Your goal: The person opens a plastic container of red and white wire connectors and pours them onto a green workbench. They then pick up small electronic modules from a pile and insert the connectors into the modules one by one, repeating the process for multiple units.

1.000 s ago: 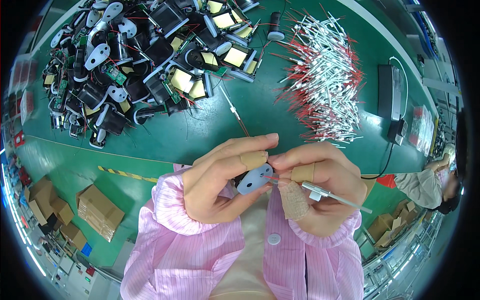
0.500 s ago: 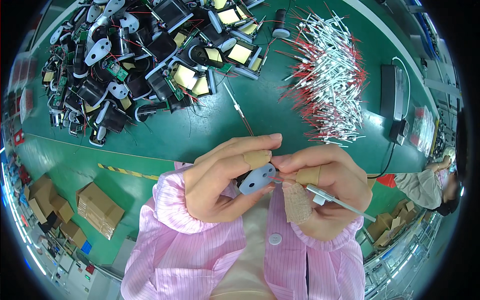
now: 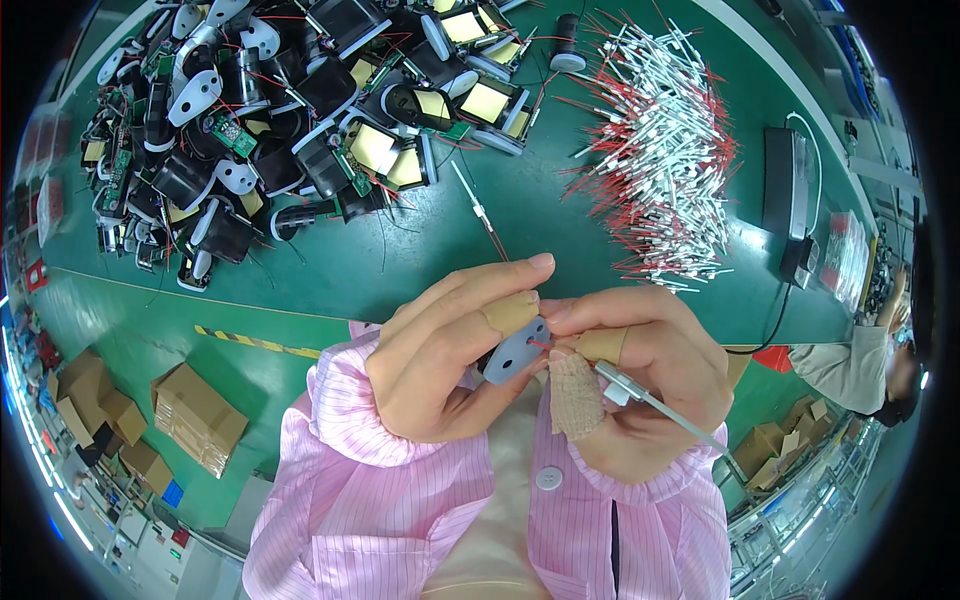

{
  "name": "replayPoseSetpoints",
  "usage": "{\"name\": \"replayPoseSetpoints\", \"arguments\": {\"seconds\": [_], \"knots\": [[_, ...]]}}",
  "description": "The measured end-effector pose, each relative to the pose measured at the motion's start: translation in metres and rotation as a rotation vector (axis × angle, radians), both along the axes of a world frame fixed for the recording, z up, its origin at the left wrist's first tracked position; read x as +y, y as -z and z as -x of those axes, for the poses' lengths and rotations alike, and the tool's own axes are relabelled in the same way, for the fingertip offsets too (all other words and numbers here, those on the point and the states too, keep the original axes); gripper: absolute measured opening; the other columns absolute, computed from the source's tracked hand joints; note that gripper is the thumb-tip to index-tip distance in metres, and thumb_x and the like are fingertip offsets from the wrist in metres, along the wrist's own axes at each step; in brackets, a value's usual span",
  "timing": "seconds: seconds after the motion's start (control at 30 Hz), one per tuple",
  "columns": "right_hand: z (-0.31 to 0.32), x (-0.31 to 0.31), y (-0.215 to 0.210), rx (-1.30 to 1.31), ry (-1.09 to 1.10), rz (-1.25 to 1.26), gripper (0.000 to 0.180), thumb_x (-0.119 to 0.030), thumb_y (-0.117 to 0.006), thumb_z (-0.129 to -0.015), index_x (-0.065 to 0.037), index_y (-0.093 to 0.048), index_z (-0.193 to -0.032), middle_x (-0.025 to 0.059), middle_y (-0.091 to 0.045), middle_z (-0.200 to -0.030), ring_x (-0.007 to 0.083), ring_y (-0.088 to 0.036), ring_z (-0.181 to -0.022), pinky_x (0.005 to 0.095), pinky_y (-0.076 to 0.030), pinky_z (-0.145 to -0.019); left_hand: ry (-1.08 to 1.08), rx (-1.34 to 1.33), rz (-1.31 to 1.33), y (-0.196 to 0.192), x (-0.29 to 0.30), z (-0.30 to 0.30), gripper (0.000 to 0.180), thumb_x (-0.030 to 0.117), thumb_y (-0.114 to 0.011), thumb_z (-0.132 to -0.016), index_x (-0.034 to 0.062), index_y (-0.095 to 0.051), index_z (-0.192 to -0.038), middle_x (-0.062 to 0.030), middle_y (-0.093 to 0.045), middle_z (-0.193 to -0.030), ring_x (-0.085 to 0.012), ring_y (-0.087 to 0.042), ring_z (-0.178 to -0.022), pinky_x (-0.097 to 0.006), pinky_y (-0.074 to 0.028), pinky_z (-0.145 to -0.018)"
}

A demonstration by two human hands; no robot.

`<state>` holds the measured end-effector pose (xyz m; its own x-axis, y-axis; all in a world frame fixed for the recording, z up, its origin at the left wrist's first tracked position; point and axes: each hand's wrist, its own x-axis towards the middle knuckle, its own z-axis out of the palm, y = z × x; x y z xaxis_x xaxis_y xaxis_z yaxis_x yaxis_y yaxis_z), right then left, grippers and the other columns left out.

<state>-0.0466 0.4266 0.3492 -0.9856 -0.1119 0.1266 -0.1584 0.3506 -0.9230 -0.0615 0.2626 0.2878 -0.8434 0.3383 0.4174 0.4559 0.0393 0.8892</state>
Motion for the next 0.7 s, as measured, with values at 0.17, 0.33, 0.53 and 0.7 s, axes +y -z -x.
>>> {"name": "replayPoseSetpoints", "arguments": {"seconds": [0.17, 0.33, 0.53, 0.7], "knots": [[-0.0023, -0.0044, -0.0028, -0.034, 0.045, -0.004, 0.010, 0.010, -0.067, -0.075, 0.007, -0.063, -0.083, 0.0179, -0.063, -0.091, 0.0246, -0.069, -0.083, 0.0302, -0.057, -0.073, -0.011, 0.051, 0.018, 0.0011, -0.0001, 0.0010, 0.044, -0.006, -0.070, -0.076, -0.0060, -0.049, -0.115, -0.0334, -0.058, -0.114, -0.0386, -0.065, -0.099, -0.039, -0.056, -0.078], [-0.0033, -0.0055, 0.0023, 0.036, 0.030, -0.014, 0.010, 0.010, -0.068, -0.074, 0.007, -0.063, -0.082, 0.0189, -0.063, -0.091, 0.0268, -0.069, -0.083, 0.0309, -0.057, -0.074, -0.052, 0.090, 0.055, 0.0011, 0.0004, 0.0005, 0.046, -0.004, -0.073, -0.075, -0.0067, -0.049, -0.115, -0.0326, -0.060, -0.112, -0.0372, -0.066, -0.096, -0.038, -0.056, -0.076], [-0.0024, -0.0037, 0.0053, 0.032, 0.015, 0.061, 0.010, 0.010, -0.068, -0.074, 0.008, -0.062, -0.082, 0.0208, -0.063, -0.090, 0.0293, -0.069, -0.082, 0.0326, -0.058, -0.073, -0.098, 0.129, 0.064, 0.0006, 0.0016, 0.0006, 0.047, -0.002, -0.074, -0.075, -0.0050, -0.050, -0.114, -0.0308, -0.061, -0.110, -0.0370, -0.067, -0.094, -0.037, -0.056, -0.073], [-0.0031, -0.0024, 0.0044, 0.016, 0.005, 0.076, 0.010, 0.009, -0.069, -0.074, 0.007, -0.062, -0.082, 0.0207, -0.062, -0.090, 0.0296, -0.069, -0.082, 0.0331, -0.058, -0.073, -0.085, 0.104, 0.075, -0.0012, -0.0002, -0.0011, 0.045, 0.000, -0.073, -0.077, -0.0025, -0.050, -0.116, -0.0296, -0.062, -0.110, -0.0376, -0.067, -0.093, -0.038, -0.057, -0.073]]}}
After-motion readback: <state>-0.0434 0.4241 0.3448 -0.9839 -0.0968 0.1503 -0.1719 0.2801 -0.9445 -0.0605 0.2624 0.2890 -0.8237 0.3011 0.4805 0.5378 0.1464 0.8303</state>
